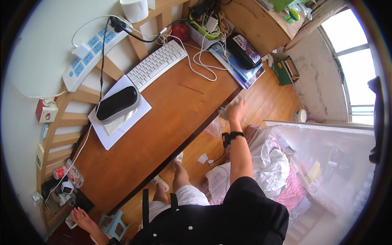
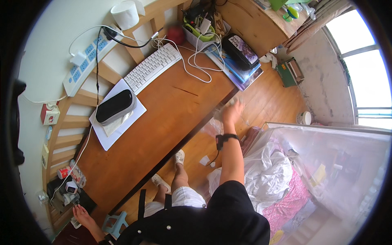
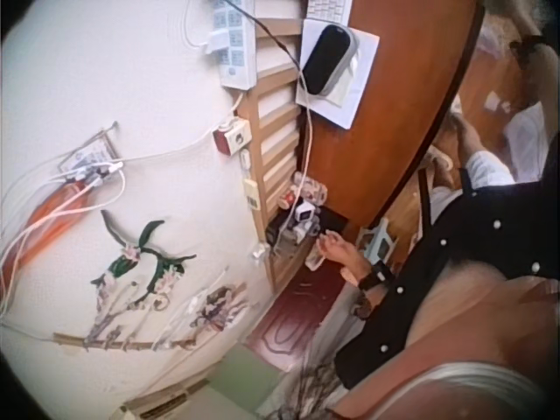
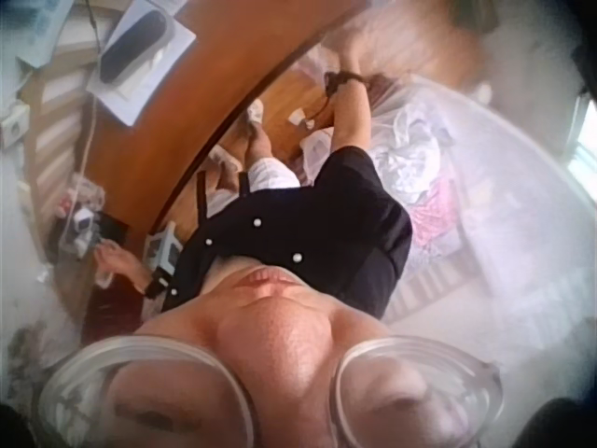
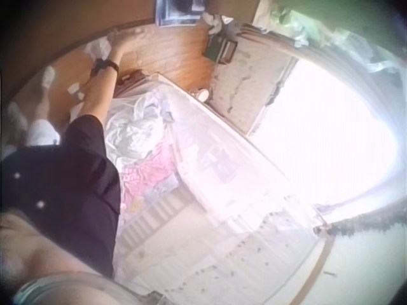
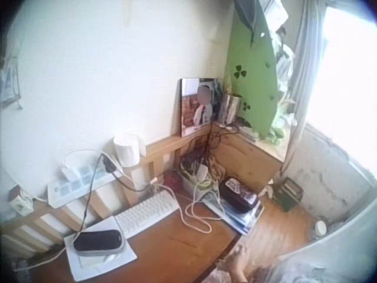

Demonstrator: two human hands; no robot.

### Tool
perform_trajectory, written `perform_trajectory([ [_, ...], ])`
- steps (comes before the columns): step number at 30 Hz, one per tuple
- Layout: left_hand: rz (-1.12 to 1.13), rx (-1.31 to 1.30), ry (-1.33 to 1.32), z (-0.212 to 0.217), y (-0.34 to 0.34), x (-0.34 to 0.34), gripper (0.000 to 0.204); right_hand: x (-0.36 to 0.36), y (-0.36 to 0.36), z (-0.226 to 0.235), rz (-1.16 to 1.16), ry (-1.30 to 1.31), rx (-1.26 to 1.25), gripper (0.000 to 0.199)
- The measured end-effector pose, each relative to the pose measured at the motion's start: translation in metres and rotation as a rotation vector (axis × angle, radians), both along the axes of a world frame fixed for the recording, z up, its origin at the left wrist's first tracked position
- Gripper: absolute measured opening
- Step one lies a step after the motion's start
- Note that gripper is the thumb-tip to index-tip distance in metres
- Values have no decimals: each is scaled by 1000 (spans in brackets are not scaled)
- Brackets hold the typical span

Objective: The person cleans a wooden cabinet and a refrigerator using a cloth. They dip the cloth in a basin of water, wring it out, and wipe the surfaces. The person also moves items on the refrigerator top and organizes books on a shelf.

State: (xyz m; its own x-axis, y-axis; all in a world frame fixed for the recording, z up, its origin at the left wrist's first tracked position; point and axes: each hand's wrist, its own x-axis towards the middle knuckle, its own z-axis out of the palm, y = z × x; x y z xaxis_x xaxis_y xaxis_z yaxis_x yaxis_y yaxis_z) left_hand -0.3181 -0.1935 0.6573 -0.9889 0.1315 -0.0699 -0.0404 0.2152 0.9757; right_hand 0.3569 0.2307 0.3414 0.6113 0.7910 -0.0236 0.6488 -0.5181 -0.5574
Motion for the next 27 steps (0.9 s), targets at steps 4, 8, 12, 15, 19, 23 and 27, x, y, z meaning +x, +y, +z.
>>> perform_trajectory([
  [4, 84, 142, -190, -86, -28, -5, 45, 204, -132, -80, -131, 1002, 211, 38],
  [8, 65, 113, -119, -32, -43, -11, 48, 111, -209, -62, -621, 615, -350, 44],
  [12, 32, 204, -184, -45, -51, -31, 47, 67, -222, -11, -403, 798, -93, 38],
  [15, 5, 273, -252, -72, -46, -34, 46, 49, -204, 1, -275, 687, 69, 36],
  [19, -9, 339, -335, -66, -80, -69, 41, -119, -193, 86, 174, 180, 228, 47],
  [23, -66, 457, -448, -89, -127, -121, 39, -221, -197, 79, 633, -6, 405, 64],
  [27, -49, 514, -409, -89, -227, -174, 37, -350, -255, 45, 791, -412, -124, 62],
])
